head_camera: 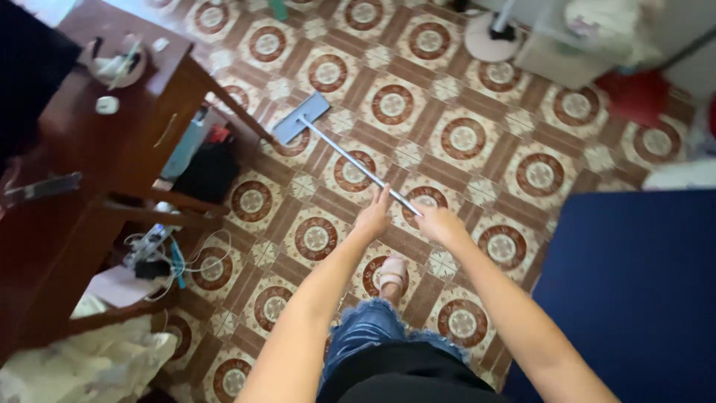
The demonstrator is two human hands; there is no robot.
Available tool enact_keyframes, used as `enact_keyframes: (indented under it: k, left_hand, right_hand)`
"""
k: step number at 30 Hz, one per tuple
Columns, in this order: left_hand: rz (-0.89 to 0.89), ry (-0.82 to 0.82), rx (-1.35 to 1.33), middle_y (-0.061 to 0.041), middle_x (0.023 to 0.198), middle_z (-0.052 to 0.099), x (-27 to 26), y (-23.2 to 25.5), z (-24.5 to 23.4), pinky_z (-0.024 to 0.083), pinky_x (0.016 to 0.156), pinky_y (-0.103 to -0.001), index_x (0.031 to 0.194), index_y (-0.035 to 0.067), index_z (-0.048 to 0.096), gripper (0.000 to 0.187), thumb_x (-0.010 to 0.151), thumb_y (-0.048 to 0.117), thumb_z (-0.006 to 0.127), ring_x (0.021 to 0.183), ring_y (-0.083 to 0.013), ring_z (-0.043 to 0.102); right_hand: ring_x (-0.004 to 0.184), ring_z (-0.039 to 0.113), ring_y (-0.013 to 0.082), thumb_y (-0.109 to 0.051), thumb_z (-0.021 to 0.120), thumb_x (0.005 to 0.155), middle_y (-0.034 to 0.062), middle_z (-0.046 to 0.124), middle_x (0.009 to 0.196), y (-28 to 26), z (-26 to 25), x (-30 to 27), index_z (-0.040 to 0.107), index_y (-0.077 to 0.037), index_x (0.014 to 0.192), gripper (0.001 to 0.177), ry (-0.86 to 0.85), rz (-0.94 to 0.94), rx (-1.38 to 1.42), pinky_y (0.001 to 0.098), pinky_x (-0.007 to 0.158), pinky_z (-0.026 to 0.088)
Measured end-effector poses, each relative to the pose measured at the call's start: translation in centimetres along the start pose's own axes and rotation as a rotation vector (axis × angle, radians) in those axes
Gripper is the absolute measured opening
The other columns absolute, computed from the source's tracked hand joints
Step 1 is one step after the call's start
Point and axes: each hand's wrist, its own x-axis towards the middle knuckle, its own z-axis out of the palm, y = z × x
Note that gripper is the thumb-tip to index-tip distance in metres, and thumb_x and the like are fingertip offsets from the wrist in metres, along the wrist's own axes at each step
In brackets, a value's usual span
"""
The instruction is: Clean the floor using a flat mop.
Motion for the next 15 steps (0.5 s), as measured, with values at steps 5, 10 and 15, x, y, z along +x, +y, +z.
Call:
enact_keyframes:
  k: [5, 10, 15]
  left_hand:
    - [0.190, -0.047, 0.132, -0.023, 0.167, 0.019, -2.7, 1.7, 6.4, 0.049, 0.106, -0.051, 0.164, 0.020, 0.013, 0.097, 0.083, 0.009, 0.065, 0.139, -0.0440, 0.047]
    - [0.371, -0.157, 0.262, -0.017, 0.163, 0.023, -9.1, 4.4, 11.7, 0.038, 0.109, -0.059, 0.157, 0.016, 0.026, 0.092, 0.080, 0.019, 0.075, 0.145, -0.0449, 0.032]
    - [0.617, -0.283, 0.485, -0.015, 0.124, 0.069, -17.1, 8.0, 14.6, 0.036, 0.120, -0.057, 0.125, 0.013, 0.071, 0.035, 0.092, 0.025, 0.072, 0.127, -0.0326, 0.062]
  right_hand:
    - [0.102, 0.071, 0.0393, -0.043, 0.047, 0.101, 0.0186, 0.073, 0.112, 3.1, 1.3, -13.4, 0.040, -0.051, 0.152, 0.052, -0.054, 0.127, 0.074, 0.0512, 0.093, 0.056]
    - [0.094, 0.074, 0.0384, -0.040, 0.047, 0.101, 0.0192, 0.075, 0.104, 3.9, 3.3, -26.3, 0.039, -0.052, 0.154, 0.055, -0.081, 0.237, 0.088, 0.0502, 0.088, 0.058]
    - [0.081, 0.077, 0.0308, -0.045, 0.046, 0.101, 0.0135, 0.076, 0.090, 2.9, 3.8, -35.8, 0.029, -0.053, 0.156, 0.058, -0.201, 0.345, -0.015, 0.0460, 0.080, 0.061]
